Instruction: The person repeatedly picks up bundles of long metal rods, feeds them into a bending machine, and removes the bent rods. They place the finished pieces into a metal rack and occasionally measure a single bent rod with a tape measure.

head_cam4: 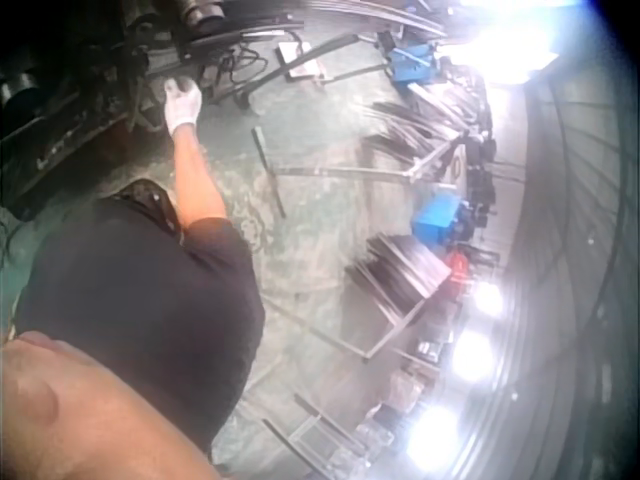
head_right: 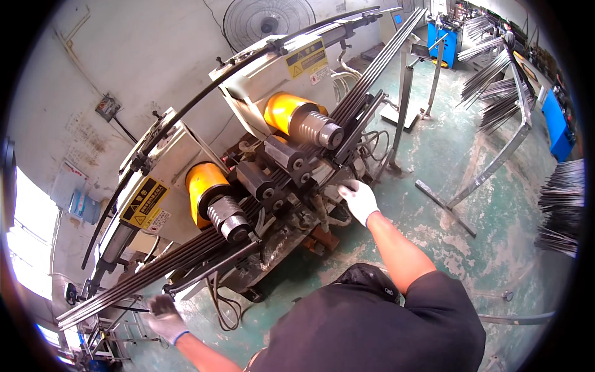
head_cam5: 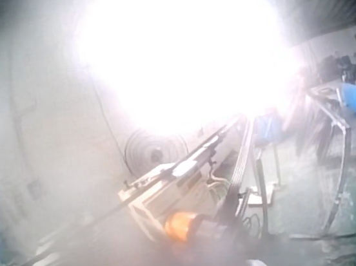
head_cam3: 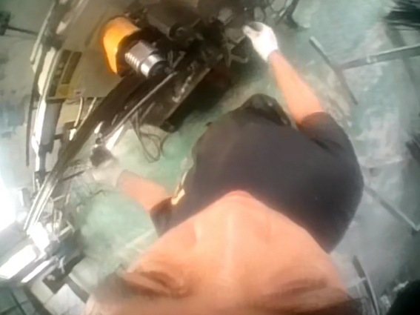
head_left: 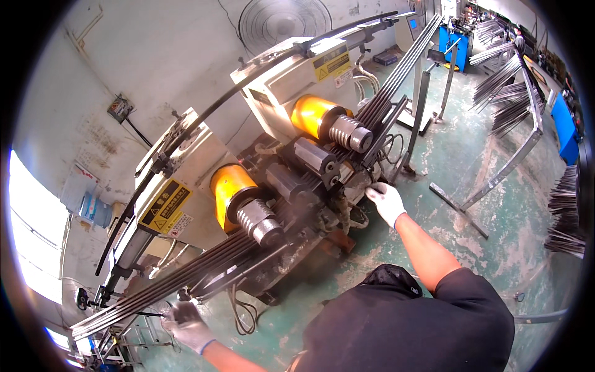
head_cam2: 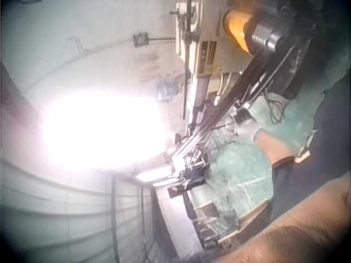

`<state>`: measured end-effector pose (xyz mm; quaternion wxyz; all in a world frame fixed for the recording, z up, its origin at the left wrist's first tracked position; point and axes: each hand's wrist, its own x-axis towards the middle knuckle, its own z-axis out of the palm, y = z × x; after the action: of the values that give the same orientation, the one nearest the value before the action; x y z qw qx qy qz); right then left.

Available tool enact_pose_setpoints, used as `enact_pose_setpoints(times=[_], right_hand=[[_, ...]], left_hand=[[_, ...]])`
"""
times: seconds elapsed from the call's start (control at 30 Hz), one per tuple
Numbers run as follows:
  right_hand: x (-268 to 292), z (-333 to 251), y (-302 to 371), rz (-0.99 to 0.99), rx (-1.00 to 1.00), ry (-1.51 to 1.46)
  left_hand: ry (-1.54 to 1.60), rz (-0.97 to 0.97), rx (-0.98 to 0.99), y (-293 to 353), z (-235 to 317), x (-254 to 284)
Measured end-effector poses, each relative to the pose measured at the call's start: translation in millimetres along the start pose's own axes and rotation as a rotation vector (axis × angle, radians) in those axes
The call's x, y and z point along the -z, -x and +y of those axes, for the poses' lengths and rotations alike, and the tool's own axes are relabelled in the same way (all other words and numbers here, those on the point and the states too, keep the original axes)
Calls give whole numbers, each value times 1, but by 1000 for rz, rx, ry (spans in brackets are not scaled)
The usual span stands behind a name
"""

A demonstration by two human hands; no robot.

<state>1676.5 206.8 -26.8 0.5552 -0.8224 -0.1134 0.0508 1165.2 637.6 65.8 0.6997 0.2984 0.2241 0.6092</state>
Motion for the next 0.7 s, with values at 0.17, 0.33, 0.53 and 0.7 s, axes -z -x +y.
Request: enact_pose_setpoints(times=[0.17, 0.33, 0.53, 0.7], right_hand=[[-17, -41, -31, 10, -132, -354], [-42, -56, -46, -3, -92, -562], [-54, -60, -74, 58, -142, -741], [-61, -89, -79, 91, -134, -749]], left_hand=[[-177, -63, -190, 10, 60, -166], [-519, -12, -377, -19, 86, -247], [-592, -209, -477, -12, 55, -340], [-771, -323, -539, -5, 30, -384]])
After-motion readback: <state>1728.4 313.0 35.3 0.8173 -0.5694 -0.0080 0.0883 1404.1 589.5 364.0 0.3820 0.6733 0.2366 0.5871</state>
